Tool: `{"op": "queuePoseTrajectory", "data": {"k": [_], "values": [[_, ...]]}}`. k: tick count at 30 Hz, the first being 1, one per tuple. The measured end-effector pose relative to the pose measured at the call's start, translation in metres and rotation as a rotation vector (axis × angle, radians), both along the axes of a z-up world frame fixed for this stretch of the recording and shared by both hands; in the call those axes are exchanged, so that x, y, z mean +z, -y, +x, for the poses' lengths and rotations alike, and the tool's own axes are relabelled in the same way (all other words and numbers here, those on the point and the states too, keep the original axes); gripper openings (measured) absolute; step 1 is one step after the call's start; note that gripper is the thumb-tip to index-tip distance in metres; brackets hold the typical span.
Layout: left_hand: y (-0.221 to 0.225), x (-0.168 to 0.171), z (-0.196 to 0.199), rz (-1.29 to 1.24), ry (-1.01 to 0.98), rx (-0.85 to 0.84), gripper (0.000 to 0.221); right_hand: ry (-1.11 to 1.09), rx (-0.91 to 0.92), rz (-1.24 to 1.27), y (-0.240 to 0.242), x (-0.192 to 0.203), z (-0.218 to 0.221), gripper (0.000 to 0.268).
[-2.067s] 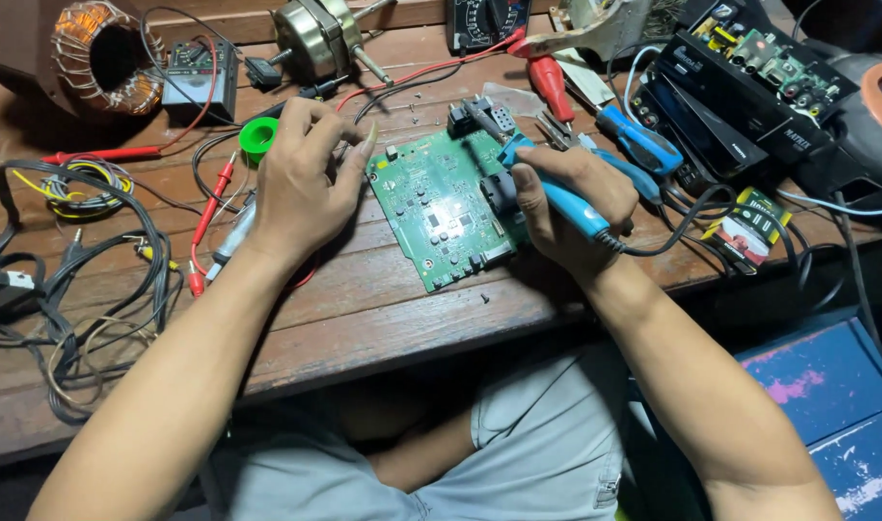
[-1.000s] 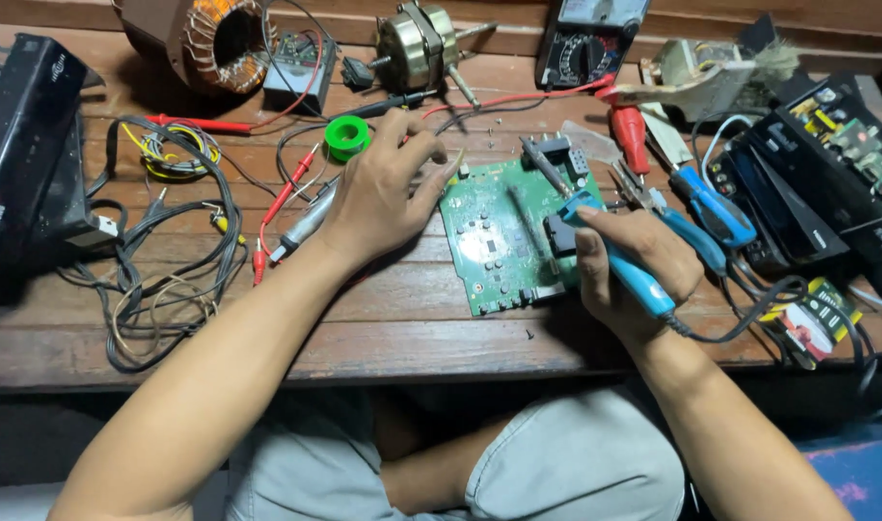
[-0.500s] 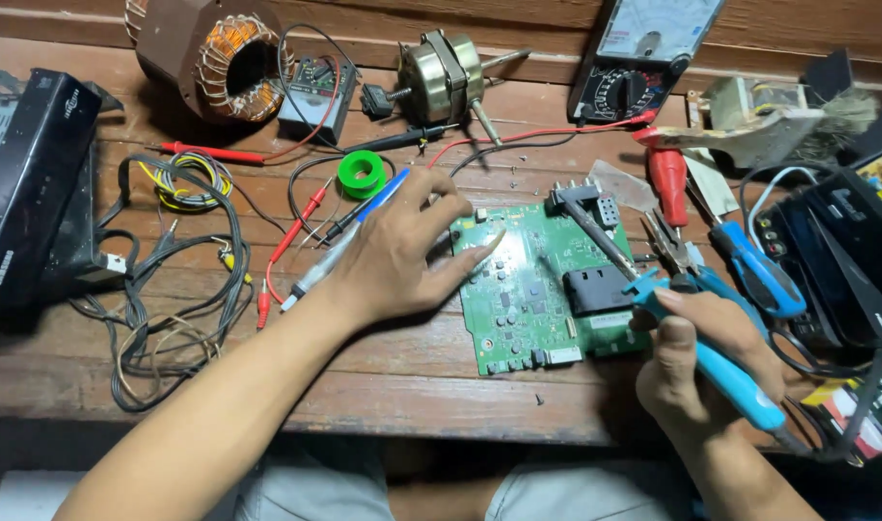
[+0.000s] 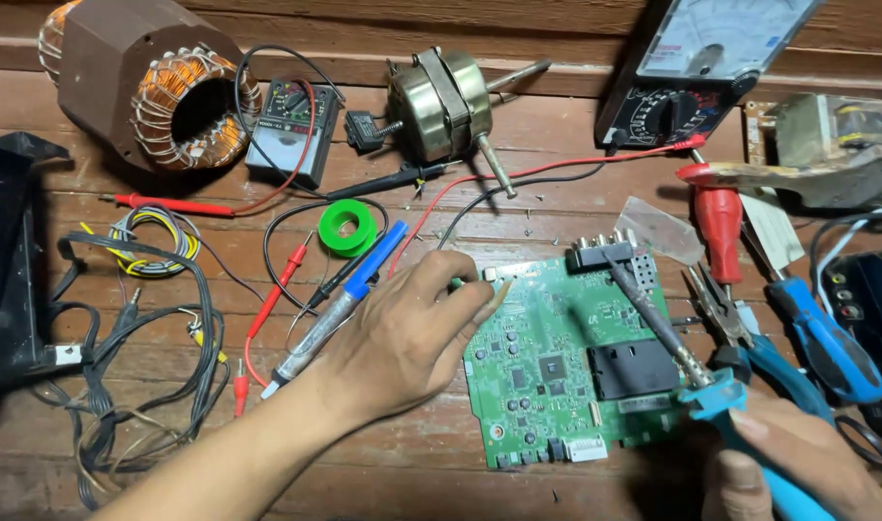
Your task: Using a soldering iron to desolder and remove a component from a green circuit board on a repair bench.
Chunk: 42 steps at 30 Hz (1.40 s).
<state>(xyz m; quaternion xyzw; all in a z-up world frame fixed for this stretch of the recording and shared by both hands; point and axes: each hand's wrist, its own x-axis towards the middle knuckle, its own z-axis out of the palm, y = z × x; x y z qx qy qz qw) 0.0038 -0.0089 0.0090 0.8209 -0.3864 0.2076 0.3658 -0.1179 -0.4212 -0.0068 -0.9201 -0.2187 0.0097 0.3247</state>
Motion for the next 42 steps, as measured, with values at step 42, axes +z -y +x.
{"op": "queuePoseTrajectory", "data": {"k": [42], "values": [[0.025,-0.004,0.011,-0.096,-0.142,0.045,0.006,0.021,-0.295,-0.186,-0.051,-0.004,-0.014,0.053]]}}
